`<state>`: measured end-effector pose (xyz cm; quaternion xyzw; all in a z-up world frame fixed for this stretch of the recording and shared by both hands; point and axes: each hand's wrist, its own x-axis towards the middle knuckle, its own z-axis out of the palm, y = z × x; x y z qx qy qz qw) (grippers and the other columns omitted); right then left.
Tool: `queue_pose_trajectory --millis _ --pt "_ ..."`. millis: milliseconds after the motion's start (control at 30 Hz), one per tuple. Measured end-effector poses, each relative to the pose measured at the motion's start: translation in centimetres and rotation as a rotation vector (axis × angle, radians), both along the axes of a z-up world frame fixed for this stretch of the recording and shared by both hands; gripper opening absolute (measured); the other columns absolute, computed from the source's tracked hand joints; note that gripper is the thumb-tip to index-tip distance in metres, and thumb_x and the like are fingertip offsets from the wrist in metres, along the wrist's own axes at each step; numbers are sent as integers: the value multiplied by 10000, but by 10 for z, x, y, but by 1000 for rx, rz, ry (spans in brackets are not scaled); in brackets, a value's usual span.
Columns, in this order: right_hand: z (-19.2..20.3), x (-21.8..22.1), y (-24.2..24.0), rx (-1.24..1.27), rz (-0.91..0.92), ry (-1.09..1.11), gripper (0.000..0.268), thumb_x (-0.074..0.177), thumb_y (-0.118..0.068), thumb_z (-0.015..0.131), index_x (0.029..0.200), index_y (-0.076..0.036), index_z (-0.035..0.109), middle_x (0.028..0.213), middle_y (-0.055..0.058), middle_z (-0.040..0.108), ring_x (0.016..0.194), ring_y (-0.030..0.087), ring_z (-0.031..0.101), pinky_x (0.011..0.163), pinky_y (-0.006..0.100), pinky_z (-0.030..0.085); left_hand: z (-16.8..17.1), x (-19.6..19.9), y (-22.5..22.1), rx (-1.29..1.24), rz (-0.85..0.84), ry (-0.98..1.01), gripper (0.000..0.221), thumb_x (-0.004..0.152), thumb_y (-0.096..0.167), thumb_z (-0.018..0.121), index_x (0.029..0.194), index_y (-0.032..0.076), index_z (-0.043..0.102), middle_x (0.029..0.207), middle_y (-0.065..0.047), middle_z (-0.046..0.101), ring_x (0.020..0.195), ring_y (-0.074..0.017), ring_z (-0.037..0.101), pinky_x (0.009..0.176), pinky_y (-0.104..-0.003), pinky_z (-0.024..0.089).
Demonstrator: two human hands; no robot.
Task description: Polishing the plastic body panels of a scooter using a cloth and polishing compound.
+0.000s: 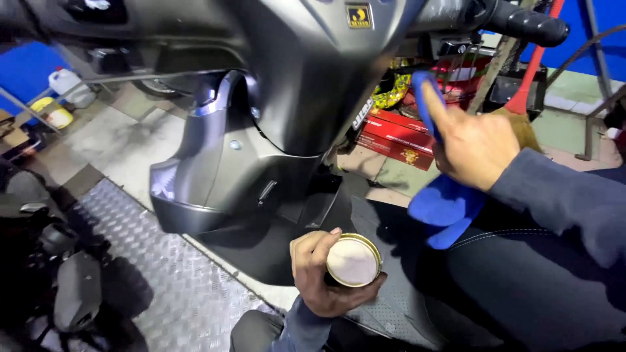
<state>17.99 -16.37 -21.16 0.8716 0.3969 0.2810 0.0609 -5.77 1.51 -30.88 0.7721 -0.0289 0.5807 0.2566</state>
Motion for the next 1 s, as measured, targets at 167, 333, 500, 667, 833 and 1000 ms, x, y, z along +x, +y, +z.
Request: queue_pose_trajectory --millis 167,333,500,667,833,1000 --pt "5 -13 15 87 190 60 966 812 -311 624 1667 -77 240 836 85 619 649 342 671 505 501 496 47 -21 8 -21 59 45 738 741 597 805 1196 45 623 1031 -80 639 897 -236 672 865 -350 533" --pt "-24 11 6 236 586 374 805 768 -176 647 1516 10 416 1374 235 631 995 430 668 841 494 557 122 -25 16 -126 -27 178 766 651 476 913 1207 44 613 1128 -128 640 999 -266 648 908 -373 538" --pt "-56 -1 -1 434 574 506 623 818 -203 693 1384 32 581 995 200 700 900 408 690 789 490 581 204 -32 21 -195 8 272 750 626 473 912 1194 43 676 1085 -130 665 947 -318 659 880 -431 533" --pt "-23 -94 2 618 280 781 609 825 -158 735 1404 -22 608 1032 146 739 968 348 720 834 488 577 257 -52 24 -305 -9 333 741 672 489 909 1197 14 690 1058 -145 689 935 -328 692 868 -450 536" --pt "-15 -134 4 735 96 935 671 889 -64 747 1502 19 485 1397 252 570 1276 448 556 1048 535 471 232 -62 16 -402 -52 475 768 707 318 941 1308 -8 591 1167 -221 590 1068 -442 614 940 -540 490" --pt "-106 -164 0 716 -51 1115 736 830 -39 781 1490 28 462 1351 313 571 1255 498 550 1061 571 466 130 -57 -11 -528 68 616 774 679 343 954 1288 29 596 1176 -209 599 1049 -432 623 912 -524 506"
